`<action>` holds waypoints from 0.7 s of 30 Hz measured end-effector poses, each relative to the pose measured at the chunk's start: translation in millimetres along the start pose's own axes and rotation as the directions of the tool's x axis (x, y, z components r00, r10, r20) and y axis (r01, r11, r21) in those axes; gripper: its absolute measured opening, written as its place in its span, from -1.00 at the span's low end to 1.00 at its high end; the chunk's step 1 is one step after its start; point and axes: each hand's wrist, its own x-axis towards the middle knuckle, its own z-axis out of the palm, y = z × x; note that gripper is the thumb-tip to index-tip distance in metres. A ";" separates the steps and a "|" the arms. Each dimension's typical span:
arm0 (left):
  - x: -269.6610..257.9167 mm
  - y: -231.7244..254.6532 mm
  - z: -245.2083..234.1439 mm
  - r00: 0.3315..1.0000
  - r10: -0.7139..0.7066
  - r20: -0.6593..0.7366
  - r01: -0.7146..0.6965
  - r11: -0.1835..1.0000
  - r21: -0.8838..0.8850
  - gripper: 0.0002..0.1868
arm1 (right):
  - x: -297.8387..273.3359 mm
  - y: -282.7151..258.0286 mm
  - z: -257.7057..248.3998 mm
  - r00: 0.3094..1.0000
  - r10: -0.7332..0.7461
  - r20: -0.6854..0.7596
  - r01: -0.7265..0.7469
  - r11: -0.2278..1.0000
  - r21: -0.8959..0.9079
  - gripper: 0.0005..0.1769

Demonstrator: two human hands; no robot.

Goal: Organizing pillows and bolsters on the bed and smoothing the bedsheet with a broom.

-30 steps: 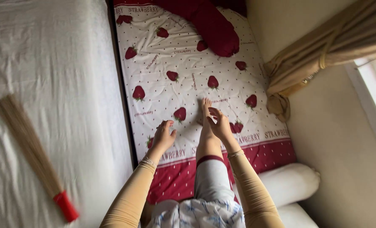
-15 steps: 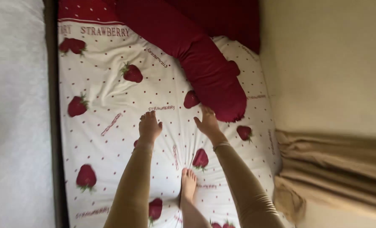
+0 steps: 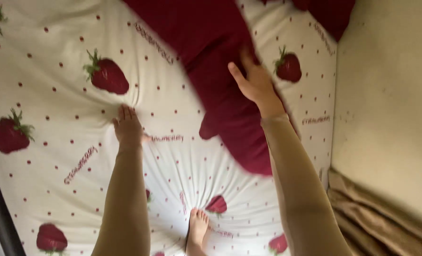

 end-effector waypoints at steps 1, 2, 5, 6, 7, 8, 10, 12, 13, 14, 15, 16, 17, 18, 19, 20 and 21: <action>2.9 -0.8 -2.3 1.000 0.015 -0.022 -0.014 1.000 0.018 0.54 | 12.1 1.6 2.6 0.988 -0.060 0.143 0.024 0.971 0.238 -0.25; 3.1 -0.6 -0.3 1.000 0.012 -0.028 -0.011 1.000 0.012 0.54 | 26.2 -14.6 2.8 0.988 -0.067 0.140 0.032 0.971 0.235 -0.25; 4.0 6.6 3.5 1.000 0.017 -0.007 -0.017 0.999 0.038 0.54 | 68.1 -59.5 7.0 0.990 -0.022 0.140 -0.058 0.839 0.540 -0.31; 6.8 4.2 1.2 1.000 0.007 0.018 -0.008 0.998 0.055 0.55 | 87.0 -76.7 17.7 0.999 0.047 -0.021 -0.026 0.813 0.582 -0.53; 10.6 1.3 0.2 0.999 -0.004 0.043 0.000 0.997 0.072 0.55 | 105.9 -94.0 29.9 0.976 0.122 -0.178 0.014 0.786 0.618 -0.72; 10.7 1.4 -1.1 0.999 -0.007 0.045 0.003 0.997 0.072 0.55 | 127.4 -93.0 44.3 0.977 0.121 -0.175 0.014 0.785 0.619 -0.72; 10.5 2.2 -1.9 0.993 0.014 0.120 -0.023 0.997 0.068 0.57 | 170.0 -88.3 76.2 0.982 0.147 0.119 -0.134 0.098 0.986 -0.74; 6.3 -0.4 -10.3 0.990 0.030 0.138 -0.039 0.997 0.063 0.57 | 219.4 -57.1 104.1 0.977 0.165 0.133 -0.123 -0.067 0.990 -0.70; 6.6 -2.6 -15.7 0.988 0.047 0.146 -0.056 0.997 0.055 0.57 | 246.6 -44.6 118.2 0.974 0.177 0.142 -0.100 -0.227 0.969 -0.64; 9.0 -1.1 -14.1 0.988 0.042 0.148 -0.051 0.997 0.053 0.57 | 255.6 -41.7 115.9 0.974 0.173 0.147 -0.105 -0.227 0.968 -0.64; 10.9 0.8 -11.9 0.986 0.052 0.158 -0.058 0.998 0.034 0.56 | 263.8 -38.4 113.8 0.955 0.268 0.127 -0.054 -0.264 0.963 -0.63; 11.0 0.9 -8.3 0.984 0.058 0.171 -0.062 0.998 0.016 0.55 | 270.8 -35.8 114.4 0.926 0.360 0.114 -0.002 -0.296 0.955 -0.60; 14.9 0.3 -5.6 0.983 0.050 0.175 -0.053 0.998 0.014 0.55 | 279.2 -30.0 115.4 0.927 0.355 0.122 -0.011 -0.299 0.954 -0.60; 18.1 0.8 -2.8 0.984 0.041 0.174 -0.039 0.999 -0.017 0.54 | 286.4 -22.6 115.0 0.930 0.359 0.082 0.038 -0.317 0.948 -0.62; 20.3 2.2 0.5 0.984 0.032 0.173 -0.024 0.999 -0.048 0.53 | 292.7 -14.3 114.0 0.931 0.362 0.043 0.087 -0.334 0.938 -0.64; 21.5 1.5 -2.7 0.984 0.031 0.178 -0.022 0.998 -0.050 0.53 | 295.8 -12.2 115.0 0.931 0.363 0.047 0.083 -0.333 0.939 -0.64; 21.6 1.8 -5.7 0.983 0.028 0.183 -0.016 0.998 -0.064 0.54 | 297.9 -9.2 115.1 0.915 0.402 0.020 0.106 -0.289 0.951 -0.68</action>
